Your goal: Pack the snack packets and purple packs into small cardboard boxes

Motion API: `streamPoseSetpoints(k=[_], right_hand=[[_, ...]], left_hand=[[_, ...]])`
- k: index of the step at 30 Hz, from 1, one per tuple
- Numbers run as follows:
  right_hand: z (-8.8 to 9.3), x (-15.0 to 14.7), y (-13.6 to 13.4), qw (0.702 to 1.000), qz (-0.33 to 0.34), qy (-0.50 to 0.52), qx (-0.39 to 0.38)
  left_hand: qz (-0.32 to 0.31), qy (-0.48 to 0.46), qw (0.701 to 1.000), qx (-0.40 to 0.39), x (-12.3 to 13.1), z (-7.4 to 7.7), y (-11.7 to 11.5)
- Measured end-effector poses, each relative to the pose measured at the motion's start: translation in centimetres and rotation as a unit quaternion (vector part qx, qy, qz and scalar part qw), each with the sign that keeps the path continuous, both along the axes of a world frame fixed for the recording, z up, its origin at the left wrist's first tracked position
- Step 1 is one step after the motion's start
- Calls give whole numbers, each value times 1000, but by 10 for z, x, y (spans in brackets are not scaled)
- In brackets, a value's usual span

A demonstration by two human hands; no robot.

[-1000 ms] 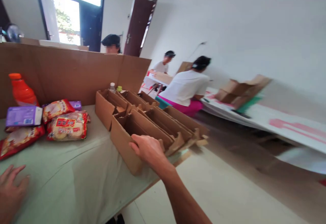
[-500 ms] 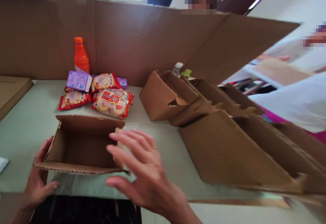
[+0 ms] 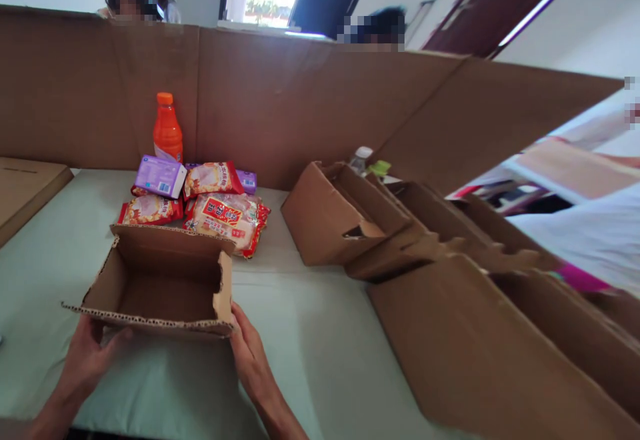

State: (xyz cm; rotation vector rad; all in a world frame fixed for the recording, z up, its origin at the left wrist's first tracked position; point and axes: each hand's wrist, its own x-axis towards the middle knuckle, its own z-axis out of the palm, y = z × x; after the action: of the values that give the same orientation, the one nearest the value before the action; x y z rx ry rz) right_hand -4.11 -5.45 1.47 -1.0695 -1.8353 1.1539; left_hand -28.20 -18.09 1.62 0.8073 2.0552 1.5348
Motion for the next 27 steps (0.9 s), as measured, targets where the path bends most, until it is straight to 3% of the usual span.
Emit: streamPoseSetpoints(k=[5, 10, 13, 17, 22, 27], right_hand=[[2, 14, 47, 999, 17, -2, -50], [15, 29, 143, 986, -117, -110, 54], [32, 10, 205, 973, -122, -170, 102], [59, -32, 258, 952, -39, -271, 136], [87, -61, 271, 922, 95, -361, 108], [117, -29, 231, 897, 162, -393, 123]], left_hand=[[11, -9, 1000, 13, -7, -19, 7], [-17, -13, 999, 28, -5, -39, -1], [-7, 22, 999, 28, -4, -43, -3], [2, 77, 997, 25, -4, -45, -4], [2, 117, 993, 30, -9, -52, -6], [-21, 129, 991, 33, -12, -51, -6]])
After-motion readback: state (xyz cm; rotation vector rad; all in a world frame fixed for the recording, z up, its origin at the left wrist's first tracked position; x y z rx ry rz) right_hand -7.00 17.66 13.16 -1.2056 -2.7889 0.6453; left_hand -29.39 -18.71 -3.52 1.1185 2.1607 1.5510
